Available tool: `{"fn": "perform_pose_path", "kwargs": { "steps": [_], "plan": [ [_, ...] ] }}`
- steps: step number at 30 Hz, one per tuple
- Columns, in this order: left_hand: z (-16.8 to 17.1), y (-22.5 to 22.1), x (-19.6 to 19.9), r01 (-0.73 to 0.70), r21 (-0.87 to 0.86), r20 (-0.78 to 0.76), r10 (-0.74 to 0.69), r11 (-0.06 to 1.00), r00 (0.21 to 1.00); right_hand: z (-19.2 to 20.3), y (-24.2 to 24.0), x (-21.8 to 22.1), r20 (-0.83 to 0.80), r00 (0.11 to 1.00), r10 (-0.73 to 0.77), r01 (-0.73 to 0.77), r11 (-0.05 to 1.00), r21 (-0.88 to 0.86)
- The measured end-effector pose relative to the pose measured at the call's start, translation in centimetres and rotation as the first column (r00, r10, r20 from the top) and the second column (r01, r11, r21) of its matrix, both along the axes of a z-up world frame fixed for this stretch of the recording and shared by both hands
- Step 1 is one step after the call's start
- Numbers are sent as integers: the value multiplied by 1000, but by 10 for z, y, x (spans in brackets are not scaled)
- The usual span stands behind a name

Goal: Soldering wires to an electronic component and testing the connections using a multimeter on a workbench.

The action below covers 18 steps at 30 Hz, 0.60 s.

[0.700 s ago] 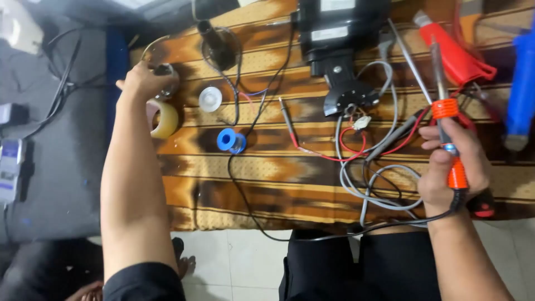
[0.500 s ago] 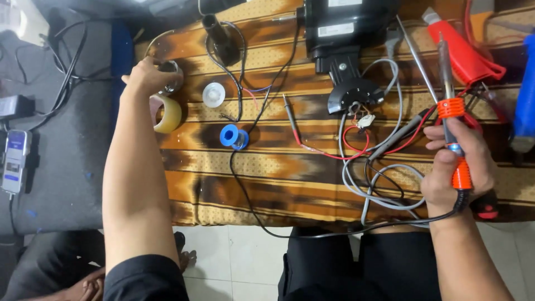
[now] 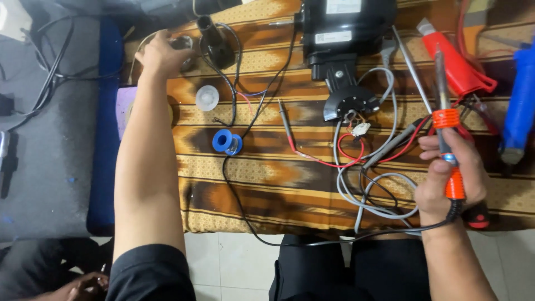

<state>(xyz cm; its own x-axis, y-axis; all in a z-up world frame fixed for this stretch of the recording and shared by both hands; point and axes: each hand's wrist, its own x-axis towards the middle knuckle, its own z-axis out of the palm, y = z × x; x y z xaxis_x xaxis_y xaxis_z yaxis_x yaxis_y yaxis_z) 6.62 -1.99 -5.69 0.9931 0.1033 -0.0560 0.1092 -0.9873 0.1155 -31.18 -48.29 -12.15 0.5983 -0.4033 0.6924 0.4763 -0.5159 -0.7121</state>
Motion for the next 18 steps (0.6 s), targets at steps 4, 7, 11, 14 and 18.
{"fn": "perform_pose_path", "kwargs": {
  "steps": [4, 7, 11, 14, 18],
  "plan": [
    [14, -9, -25, 6, -103, 11, -4, 995, 1000, 4, 3, 2, 9, 999, -31, 31, 999, -11],
    [7, -7, -46, -32, -124, 108, 46, 992, 993, 1, 3, 4, 19, 1000, -5, 4, 997, 80],
    [10, -42, -122, 444, -187, 735, -175, 876, 655, 6, -1, 1, 19, 995, 101, -103, 966, 238],
    [5, -70, -200, 528, -85, 753, -293, 845, 589, 8, -4, 5, 90, 986, 142, -158, 967, 198],
    [-13, -87, -271, 258, 12, 452, -235, 966, 860, 10, -7, 6, 168, 971, 170, -196, 969, 148]
  ]
}}
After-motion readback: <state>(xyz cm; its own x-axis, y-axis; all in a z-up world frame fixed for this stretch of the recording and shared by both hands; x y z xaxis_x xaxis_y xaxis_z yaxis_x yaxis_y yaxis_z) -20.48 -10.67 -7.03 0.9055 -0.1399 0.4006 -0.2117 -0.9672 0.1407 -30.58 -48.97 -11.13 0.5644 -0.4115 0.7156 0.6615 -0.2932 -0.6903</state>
